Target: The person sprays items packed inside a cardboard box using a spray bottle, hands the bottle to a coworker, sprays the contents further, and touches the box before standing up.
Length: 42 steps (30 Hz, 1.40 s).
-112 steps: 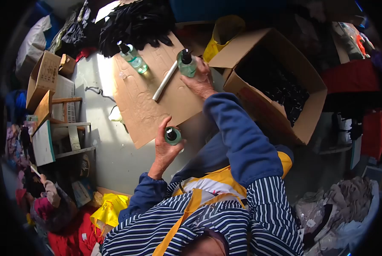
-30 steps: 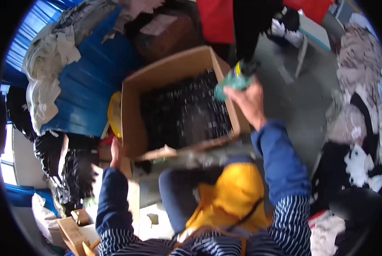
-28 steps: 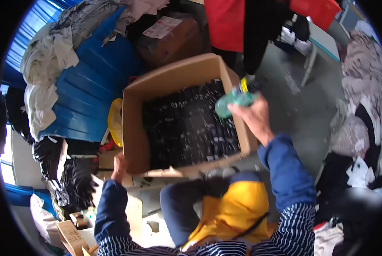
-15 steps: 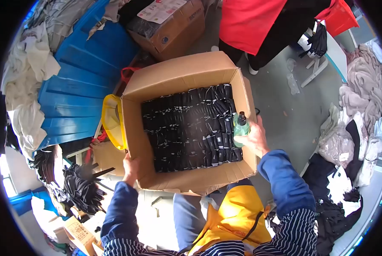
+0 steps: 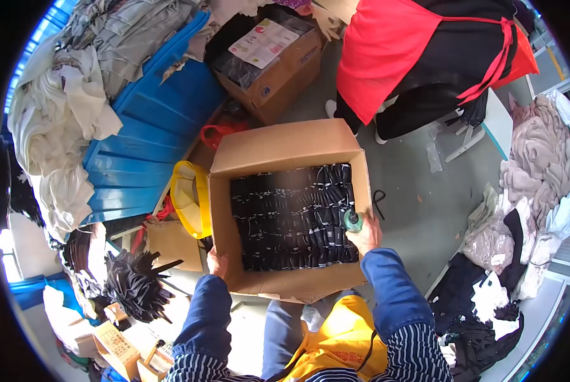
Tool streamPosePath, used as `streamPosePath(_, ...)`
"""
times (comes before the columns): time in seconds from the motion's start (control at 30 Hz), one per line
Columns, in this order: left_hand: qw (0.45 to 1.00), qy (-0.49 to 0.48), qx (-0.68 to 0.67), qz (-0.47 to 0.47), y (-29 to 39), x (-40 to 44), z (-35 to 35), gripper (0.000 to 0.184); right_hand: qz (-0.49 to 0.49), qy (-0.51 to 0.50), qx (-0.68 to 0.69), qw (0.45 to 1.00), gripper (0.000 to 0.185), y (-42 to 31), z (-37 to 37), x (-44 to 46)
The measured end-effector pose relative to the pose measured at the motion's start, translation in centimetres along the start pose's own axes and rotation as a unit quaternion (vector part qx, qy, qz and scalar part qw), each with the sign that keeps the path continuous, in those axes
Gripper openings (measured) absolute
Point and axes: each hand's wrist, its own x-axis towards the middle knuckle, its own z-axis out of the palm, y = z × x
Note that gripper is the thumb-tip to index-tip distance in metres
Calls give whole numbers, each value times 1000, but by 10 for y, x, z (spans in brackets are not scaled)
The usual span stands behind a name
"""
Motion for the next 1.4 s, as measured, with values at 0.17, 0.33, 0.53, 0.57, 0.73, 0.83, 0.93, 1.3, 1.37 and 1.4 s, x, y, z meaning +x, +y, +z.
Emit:
streamPosePath(0.17, 999, 13, -30, -1, 13, -9, -4, 38, 26, -9, 5, 1000, 56, -7, 4, 0)
streamPosePath(0.33, 999, 6, -45, -20, 29, -14, -8, 40, 94, -19, 2, 995, 58, -18, -8, 14)
streamPosePath(0.53, 1000, -10, 8, -20, 20, -11, -10, 38, 124, -28, 3, 992, 63, -28, -6, 25)
streamPosePath(0.57, 1000, -18, -1, -9, 14, -10, -5, 37, 119, -12, -14, 993, 63, -23, -1, 28)
streamPosePath(0.73, 996, -31, -78, 28, -13, -3, 25, 31, 106, 6, -19, 994, 63, -15, 1, 40)
streamPosePath(0.83, 975, -40, -219, 29, -23, 11, 43, 29, 100, 1, -5, 995, 59, -22, -8, 57)
streamPosePath(0.93, 901, -70, -429, 2, -19, 27, 57, 27, 98, -4, -14, 995, 51, -22, -25, 68)
streamPosePath(1.3, 930, -189, -316, -10, -26, -42, -3, 32, 157, -79, -8, 984, 63, 1, -48, 38)
streamPosePath(1.37, 830, -197, -521, 23, -63, -53, -1, 47, 147, -92, -6, 985, 61, 2, -56, 46)
streamPosePath(1.4, 764, -195, -615, 26, -66, -75, 5, 55, 138, -114, -14, 984, 59, 4, -64, 45)
